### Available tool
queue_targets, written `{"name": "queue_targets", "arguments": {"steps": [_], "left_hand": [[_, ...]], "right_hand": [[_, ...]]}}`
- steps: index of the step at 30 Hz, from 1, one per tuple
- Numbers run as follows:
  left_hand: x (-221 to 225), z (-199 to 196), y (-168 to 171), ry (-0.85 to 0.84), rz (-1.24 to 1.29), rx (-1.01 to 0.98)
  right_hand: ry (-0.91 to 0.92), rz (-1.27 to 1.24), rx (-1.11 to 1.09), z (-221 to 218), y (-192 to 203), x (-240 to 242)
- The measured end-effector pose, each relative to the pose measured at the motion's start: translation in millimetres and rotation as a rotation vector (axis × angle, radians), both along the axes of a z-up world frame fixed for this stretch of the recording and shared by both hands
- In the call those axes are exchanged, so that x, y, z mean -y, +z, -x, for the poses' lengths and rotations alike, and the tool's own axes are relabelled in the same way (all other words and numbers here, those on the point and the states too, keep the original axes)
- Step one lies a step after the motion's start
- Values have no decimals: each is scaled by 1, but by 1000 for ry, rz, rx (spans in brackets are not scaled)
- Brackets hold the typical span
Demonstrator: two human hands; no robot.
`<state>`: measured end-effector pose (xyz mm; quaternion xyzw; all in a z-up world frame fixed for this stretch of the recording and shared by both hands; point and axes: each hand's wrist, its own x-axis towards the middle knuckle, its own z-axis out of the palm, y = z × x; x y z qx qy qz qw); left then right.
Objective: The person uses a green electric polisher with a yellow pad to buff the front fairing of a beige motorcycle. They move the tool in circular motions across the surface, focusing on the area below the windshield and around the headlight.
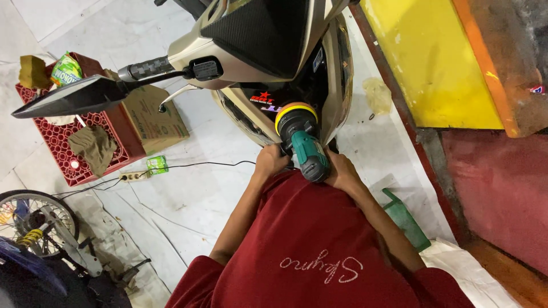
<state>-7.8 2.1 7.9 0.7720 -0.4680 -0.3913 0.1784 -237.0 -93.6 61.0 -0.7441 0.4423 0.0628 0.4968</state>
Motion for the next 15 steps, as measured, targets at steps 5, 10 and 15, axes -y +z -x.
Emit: {"name": "queue_targets", "arguments": {"steps": [5, 10, 15], "left_hand": [[1, 6, 4, -1, 2, 0], [2, 14, 2, 11, 47, 0], [4, 19, 6, 2, 38, -17]], "right_hand": [[-18, 17, 161, 12, -7, -3], [-32, -2, 17, 15, -8, -3], [-18, -12, -28, 18, -3, -1]]}}
